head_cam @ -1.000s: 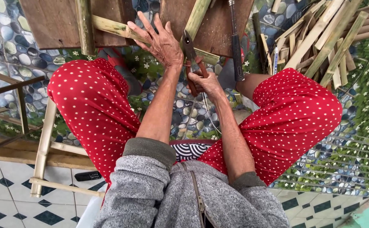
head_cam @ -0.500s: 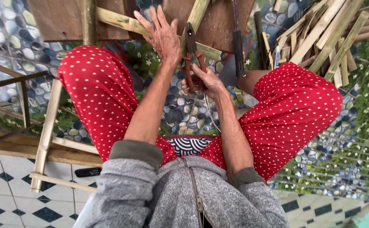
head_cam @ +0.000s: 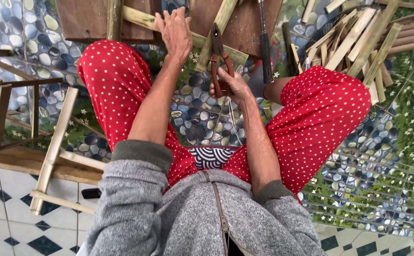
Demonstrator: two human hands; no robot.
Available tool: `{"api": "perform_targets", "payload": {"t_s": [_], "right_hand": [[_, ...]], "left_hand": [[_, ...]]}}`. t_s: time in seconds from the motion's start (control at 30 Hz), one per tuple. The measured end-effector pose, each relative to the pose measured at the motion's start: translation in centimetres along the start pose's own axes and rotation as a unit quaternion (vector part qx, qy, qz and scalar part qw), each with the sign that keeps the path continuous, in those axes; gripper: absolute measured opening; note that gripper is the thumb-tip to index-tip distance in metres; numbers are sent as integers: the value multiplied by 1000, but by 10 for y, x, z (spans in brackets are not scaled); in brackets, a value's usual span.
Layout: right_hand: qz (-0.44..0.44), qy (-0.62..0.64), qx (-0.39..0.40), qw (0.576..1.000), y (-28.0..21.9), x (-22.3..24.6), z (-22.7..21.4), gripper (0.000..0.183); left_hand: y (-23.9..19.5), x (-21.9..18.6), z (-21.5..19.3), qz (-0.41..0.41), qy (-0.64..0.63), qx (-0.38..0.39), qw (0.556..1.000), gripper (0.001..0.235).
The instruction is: The person assembles a bamboo frame by fitting pieces together and securing them with a hammer and pliers. They work on a small bamboo structure, using tools to fasten the joints.
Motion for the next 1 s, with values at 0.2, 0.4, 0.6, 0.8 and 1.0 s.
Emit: {"api": "perform_targets", "payload": {"t_s": [0.2, 0.4, 0.6, 0.8, 1.0], "right_hand": [[1, -16, -14, 1000, 8, 2, 1, 50], [8, -93, -56, 994, 18, 10, 0, 55], [-6, -78, -74, 994, 29, 6, 0, 47], [-8, -39, -73, 997, 29, 0, 15, 47], [-14, 8, -51, 999, 40, -5, 29, 38]], "left_hand": [[26, -41, -9, -42, 127, 2, 991, 38], [20, -52, -13, -15, 200, -93, 975, 40], [8, -47, -7, -28, 165, -72, 983, 40], [-10, -50, -20, -55, 142, -49, 987, 40], [-12, -54, -30, -73, 158, -83, 981, 36]]}}
Point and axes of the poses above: each hand's wrist, its own y-axis towards the middle knuckle, its own z-axis out of the palm, x = y × z, the point moved 9 cm from there along y, towards the middle knuckle, and after that the axes turned 7 degrees about -z, right-handed, at the moved point
